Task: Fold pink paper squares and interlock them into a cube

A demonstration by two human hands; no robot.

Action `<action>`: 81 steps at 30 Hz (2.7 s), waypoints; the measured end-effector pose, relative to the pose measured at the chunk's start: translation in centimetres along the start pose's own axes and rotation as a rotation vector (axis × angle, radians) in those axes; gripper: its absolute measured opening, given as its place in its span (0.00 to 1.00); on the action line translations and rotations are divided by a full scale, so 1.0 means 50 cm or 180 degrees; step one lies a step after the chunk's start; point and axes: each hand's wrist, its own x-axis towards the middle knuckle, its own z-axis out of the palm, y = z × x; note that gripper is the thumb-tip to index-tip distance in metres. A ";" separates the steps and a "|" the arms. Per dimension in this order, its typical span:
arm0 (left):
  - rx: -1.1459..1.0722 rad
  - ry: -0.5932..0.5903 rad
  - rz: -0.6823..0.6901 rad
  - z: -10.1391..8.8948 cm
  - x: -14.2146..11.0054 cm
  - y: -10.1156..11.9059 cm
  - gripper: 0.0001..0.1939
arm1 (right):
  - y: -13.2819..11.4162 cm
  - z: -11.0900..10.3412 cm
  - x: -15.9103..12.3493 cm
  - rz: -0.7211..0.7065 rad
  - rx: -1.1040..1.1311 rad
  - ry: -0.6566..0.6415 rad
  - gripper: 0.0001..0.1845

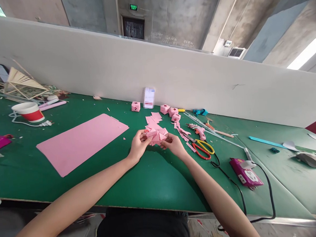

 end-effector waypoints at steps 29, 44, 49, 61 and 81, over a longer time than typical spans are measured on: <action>0.0213 -0.0026 -0.0025 -0.003 -0.006 0.008 0.34 | 0.009 -0.015 -0.005 -0.0909 -0.2140 0.0098 0.19; 0.0389 -0.0003 -0.0020 -0.010 0.004 -0.005 0.29 | 0.060 -0.041 0.050 -0.0826 -0.1971 0.1249 0.10; 0.0300 0.0085 -0.0122 -0.012 0.007 -0.006 0.28 | 0.031 -0.067 0.036 -0.0799 -0.1137 0.1089 0.15; 0.0246 -0.0287 -0.0259 -0.009 0.001 -0.003 0.28 | 0.014 -0.010 0.010 -0.0657 -0.0565 0.0312 0.17; 0.0208 -0.0793 -0.0002 -0.011 0.003 0.003 0.24 | 0.019 0.001 0.010 -0.0332 0.0027 0.0039 0.22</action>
